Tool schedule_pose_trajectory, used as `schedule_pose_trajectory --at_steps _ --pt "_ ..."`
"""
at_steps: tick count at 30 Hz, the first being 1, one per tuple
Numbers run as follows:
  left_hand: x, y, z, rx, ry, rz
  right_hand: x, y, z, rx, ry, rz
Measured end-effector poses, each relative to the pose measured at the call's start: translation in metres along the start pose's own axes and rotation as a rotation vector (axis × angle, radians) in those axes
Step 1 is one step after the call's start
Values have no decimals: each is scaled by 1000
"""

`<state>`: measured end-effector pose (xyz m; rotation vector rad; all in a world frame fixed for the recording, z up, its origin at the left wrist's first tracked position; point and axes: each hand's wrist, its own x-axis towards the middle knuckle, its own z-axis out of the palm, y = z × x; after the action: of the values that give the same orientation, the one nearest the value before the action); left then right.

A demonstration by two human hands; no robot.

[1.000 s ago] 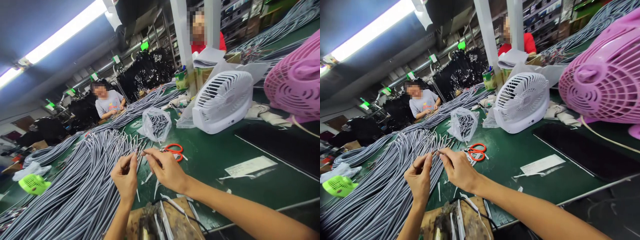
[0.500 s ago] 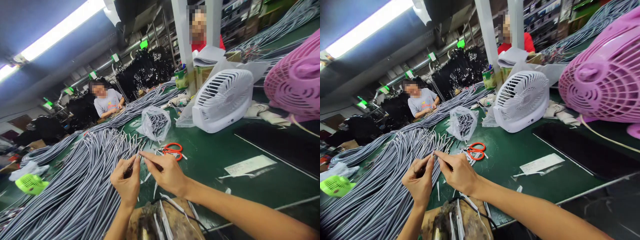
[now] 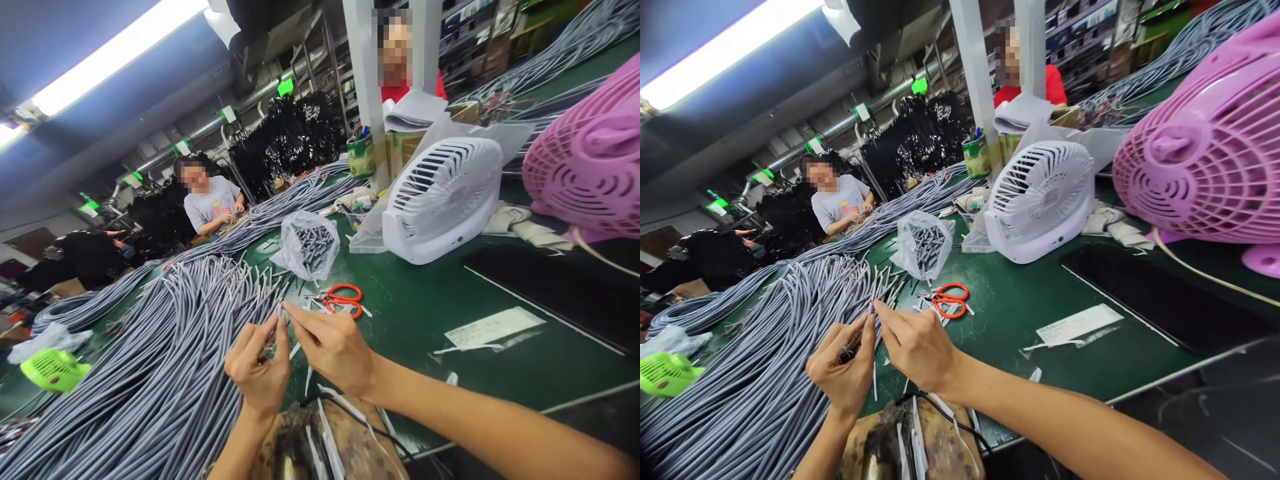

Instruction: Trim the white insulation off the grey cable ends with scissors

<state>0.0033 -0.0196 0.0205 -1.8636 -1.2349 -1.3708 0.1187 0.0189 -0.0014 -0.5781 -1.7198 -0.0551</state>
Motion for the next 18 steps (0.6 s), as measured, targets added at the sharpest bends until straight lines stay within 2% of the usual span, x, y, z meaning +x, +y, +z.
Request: schedule_pose_trajectory --at_steps 2,4,6,9,11,16,18 --pt "-5 5 2 -29 -66 40 8 9 -4 -16 28 82" --pt "-8 8 4 -80 -166 74 18 19 -12 -37 91 257" --pt "-8 5 5 -117 -221 7 28 25 -20 -6 118 354" --pt "-1 -6 1 -129 -201 -198 34 26 -24 165 -41 235" --pt "5 -14 -6 -156 -188 -269 32 24 -20 182 -131 133" --pt "4 -29 -16 -204 -262 -417 20 23 -7 -76 -167 -103" --pt "-1 -36 -10 -167 -174 -569 20 26 -4 -217 -247 -200"
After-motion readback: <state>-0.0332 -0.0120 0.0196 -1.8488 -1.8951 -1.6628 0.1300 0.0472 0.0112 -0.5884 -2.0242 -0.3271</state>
